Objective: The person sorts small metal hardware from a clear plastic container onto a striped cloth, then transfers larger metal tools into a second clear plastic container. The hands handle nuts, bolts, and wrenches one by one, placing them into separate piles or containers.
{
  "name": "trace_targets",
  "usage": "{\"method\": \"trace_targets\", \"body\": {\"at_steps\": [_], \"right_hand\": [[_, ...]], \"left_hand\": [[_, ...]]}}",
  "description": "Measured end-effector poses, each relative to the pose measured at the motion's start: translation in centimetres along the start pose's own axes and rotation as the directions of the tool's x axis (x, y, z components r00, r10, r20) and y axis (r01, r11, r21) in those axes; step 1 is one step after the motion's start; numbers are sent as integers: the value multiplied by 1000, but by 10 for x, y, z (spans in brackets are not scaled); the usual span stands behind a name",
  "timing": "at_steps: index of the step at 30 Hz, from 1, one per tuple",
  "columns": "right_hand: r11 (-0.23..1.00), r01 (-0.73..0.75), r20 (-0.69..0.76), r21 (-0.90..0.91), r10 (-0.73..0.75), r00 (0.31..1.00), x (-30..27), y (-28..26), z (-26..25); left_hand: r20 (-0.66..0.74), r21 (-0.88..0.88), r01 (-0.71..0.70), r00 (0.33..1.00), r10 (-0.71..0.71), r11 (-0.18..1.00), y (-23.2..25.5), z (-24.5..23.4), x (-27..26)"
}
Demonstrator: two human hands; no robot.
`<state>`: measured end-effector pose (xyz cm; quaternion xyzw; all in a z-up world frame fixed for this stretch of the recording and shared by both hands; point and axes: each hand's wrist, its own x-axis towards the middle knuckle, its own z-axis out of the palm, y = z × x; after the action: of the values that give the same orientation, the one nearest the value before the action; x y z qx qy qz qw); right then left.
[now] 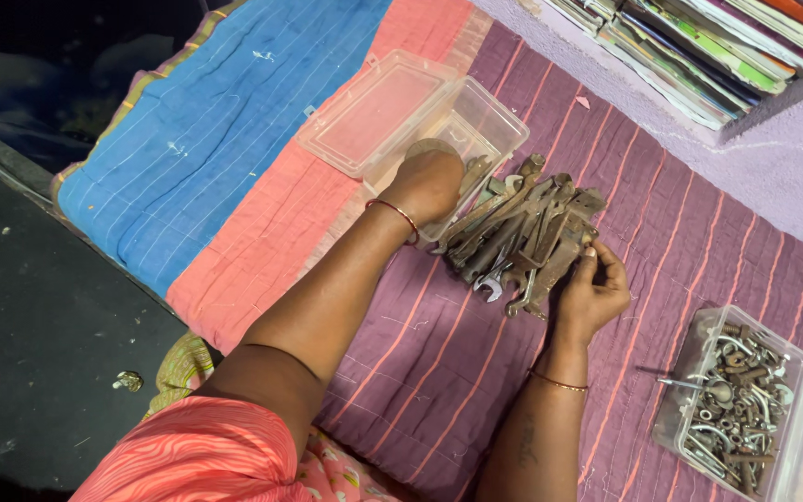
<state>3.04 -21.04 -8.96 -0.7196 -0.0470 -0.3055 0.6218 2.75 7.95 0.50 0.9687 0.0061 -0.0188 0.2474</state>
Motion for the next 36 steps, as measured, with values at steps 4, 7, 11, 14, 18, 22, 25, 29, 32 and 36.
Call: {"method": "trace_targets", "body": {"at_steps": [4, 7, 11, 14, 18, 22, 25, 29, 32, 36], "right_hand": [[999, 29, -6, -31, -29, 1000, 0, 2, 1], [997, 73, 10, 0, -73, 997, 1, 3, 2], [999, 34, 11, 7, -34, 999, 1, 2, 0], [1000, -9, 4, 22, 9, 1000, 1, 1, -1], [1000, 10, -4, 10, -10, 1000, 2, -7, 4], [986, 122, 0, -116, -123, 992, 3, -23, 4], [928, 237, 36, -288, -237, 971, 5, -41, 1], [994, -72, 198, 84, 55, 979, 8, -68, 2], [891, -361, 374, 275, 246, 894, 6, -86, 1], [862, -373, 372, 344, 240, 897, 3, -101, 0]], "left_hand": [[-362, -56, -387, 867, 342, 920, 28, -1, -18], [-379, -92, -540, 796, 473, 836, 60, 21, -32], [-524, 112, -459, 726, 445, 881, 81, 58, -42], [-450, 166, -291, 828, 335, 942, 81, 74, -32], [-423, 139, -335, 831, 362, 932, 73, 75, -26], [-533, 73, -439, 742, 407, 896, 78, 67, -31], [-581, -93, -527, 718, 384, 845, 79, 52, -37], [-583, -363, -569, 757, 297, 738, 84, 30, -42], [-635, -393, -619, 718, 287, 680, 92, 21, -50], [-595, -487, -630, 746, 299, 604, 95, 15, -58]]}}
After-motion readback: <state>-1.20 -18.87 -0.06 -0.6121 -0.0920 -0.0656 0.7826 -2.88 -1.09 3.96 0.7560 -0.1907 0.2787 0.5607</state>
